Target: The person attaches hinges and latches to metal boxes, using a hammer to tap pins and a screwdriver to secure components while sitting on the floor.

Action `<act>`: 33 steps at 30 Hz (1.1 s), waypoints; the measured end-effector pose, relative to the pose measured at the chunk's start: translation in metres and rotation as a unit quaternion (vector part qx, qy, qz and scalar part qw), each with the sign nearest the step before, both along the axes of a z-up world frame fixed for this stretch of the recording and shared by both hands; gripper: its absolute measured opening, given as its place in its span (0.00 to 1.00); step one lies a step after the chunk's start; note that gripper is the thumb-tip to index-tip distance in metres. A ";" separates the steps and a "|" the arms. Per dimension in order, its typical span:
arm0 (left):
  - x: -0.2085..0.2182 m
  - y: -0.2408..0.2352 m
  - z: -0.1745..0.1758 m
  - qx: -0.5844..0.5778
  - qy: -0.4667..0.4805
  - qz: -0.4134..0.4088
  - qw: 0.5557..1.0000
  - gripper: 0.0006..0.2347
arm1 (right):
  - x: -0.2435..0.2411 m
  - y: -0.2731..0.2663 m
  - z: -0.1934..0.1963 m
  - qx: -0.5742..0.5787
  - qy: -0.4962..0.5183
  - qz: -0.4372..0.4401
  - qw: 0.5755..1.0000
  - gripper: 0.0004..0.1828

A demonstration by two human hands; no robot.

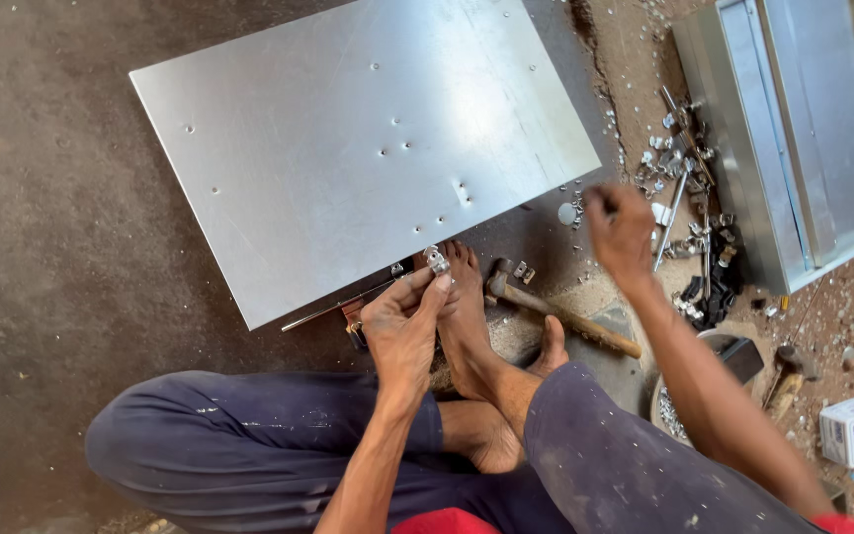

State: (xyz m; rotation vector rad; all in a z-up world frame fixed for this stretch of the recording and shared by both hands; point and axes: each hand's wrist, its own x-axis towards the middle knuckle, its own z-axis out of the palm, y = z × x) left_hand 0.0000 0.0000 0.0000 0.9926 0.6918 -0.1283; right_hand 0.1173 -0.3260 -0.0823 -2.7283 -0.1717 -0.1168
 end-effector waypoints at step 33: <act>-0.006 0.003 0.022 0.197 -0.013 -0.099 0.975 0.11 | -0.053 0.138 0.096 0.416 0.266 0.039 0.869 0.08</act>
